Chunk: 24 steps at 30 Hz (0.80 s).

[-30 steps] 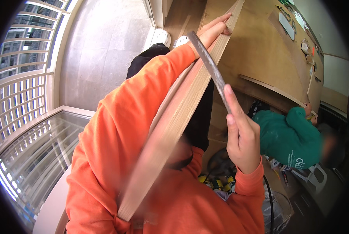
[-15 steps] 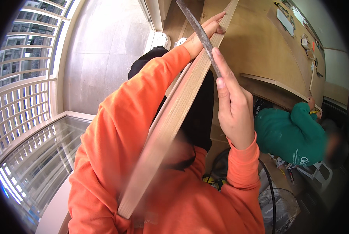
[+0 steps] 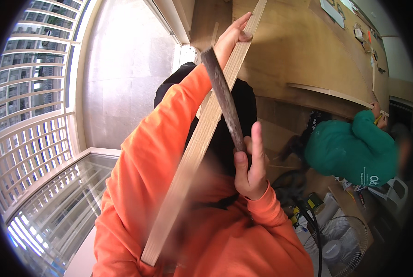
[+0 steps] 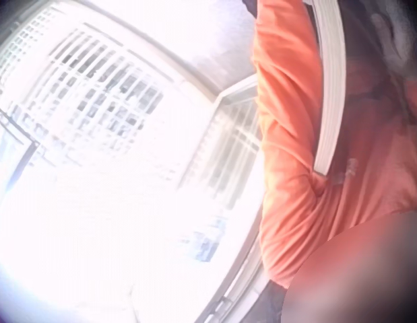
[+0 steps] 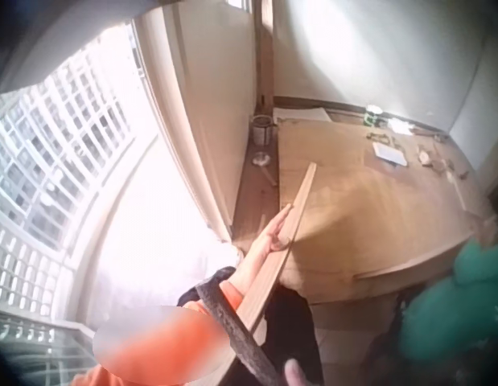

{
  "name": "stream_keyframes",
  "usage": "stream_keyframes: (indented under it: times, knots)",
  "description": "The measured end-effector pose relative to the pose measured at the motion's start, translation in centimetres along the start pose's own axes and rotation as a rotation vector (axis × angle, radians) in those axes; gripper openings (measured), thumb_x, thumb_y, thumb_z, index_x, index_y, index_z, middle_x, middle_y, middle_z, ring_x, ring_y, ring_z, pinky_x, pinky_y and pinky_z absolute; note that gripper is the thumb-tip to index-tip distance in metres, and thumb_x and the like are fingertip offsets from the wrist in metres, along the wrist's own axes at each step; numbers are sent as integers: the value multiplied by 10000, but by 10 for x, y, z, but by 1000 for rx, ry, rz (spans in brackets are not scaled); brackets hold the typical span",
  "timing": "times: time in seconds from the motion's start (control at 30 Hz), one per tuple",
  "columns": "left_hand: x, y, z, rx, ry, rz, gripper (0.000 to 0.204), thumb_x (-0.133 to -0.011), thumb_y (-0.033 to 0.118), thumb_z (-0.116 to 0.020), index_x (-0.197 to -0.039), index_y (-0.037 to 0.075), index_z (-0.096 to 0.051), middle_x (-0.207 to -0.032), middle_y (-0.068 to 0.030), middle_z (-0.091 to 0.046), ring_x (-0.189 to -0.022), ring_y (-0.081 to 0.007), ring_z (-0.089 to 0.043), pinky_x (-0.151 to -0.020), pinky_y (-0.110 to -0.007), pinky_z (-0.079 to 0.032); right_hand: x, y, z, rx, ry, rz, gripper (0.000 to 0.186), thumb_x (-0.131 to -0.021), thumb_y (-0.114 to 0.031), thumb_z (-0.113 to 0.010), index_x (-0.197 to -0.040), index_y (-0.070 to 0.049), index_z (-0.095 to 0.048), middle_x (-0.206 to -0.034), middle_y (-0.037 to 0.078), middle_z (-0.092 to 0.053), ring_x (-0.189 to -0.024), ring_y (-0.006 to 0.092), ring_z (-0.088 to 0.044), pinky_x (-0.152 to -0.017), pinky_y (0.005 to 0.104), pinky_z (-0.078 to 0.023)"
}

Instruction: The person files a wooden plank with a metal file, then places it on a workbench. They use a utility knife to cut a piece of plywood along a straight edge. Another person in a green shirt works nearby on a separate piece of wood.

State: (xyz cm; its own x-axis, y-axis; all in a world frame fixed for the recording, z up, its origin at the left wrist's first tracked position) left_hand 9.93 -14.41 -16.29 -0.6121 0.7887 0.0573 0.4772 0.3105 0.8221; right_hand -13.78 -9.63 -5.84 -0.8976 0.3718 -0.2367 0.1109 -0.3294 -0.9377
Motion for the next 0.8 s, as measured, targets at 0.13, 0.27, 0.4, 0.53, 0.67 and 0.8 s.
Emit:
stream_keyframes:
  times: [0.13,0.27,0.4,0.53,0.67,0.8]
  knots:
    - [2,-2,2,-22,25,16,778,-823,180,-430,-1579,78,-282,-1478,-113,-479,-1167,-191,-591,-980,-303,-492,17,-10,-4,113,-43,134,664,-847,102,-582,-1486,-29,-458,-759,91,-527,-523,209,-490,-460,337,-429]
    - [0,0,0,-12,25,17,770,-826,185,-426,-1576,81,-287,-1483,-108,-476,-1180,-200,-588,-985,-305,-485,13,-14,-8,105,-53,120,663,-842,111,-580,-1481,-28,-467,-755,91,-521,-533,207,-498,-461,339,-443]
    - [5,8,-6,-5,53,25,769,-825,153,-435,-1577,84,-294,-1518,-111,-439,-1209,-190,-554,-1016,-297,-437,-30,-14,-11,139,2,199,665,-854,111,-580,-1488,-53,-469,-781,100,-556,-573,224,-523,-517,359,-474]
    - [11,13,-14,139,69,99,801,-794,59,-467,-1579,84,-310,-1580,-92,-372,-1249,-145,-493,-1064,-251,-355,-56,2,-3,170,26,160,656,-881,102,-569,-1498,-96,-472,-773,98,-557,-593,228,-528,-557,371,-484]
    - [7,18,-17,73,50,52,758,-823,163,-426,-1569,81,-317,-1484,-105,-482,-1167,-184,-578,-998,-285,-449,-23,-9,3,175,-40,110,651,-873,95,-579,-1488,-96,-488,-744,85,-534,-569,199,-498,-519,356,-459]
    - [10,11,-11,163,63,117,822,-777,38,-472,-1581,89,-307,-1517,-70,-446,-1133,-136,-563,-1014,-250,-416,-14,-18,4,178,-31,146,658,-873,91,-577,-1493,-107,-484,-728,85,-527,-565,202,-492,-520,365,-456]
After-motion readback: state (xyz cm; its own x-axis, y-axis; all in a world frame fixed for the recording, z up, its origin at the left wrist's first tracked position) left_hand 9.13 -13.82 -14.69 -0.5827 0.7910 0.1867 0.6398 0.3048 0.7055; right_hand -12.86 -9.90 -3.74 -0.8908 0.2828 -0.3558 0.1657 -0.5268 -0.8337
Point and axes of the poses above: each hand's wrist, its own x-axis away from the middle knuckle, its own z-axis out of the back of the hand, y = z × x, the point moved 7 cm from there along -x, towards the middle knuckle
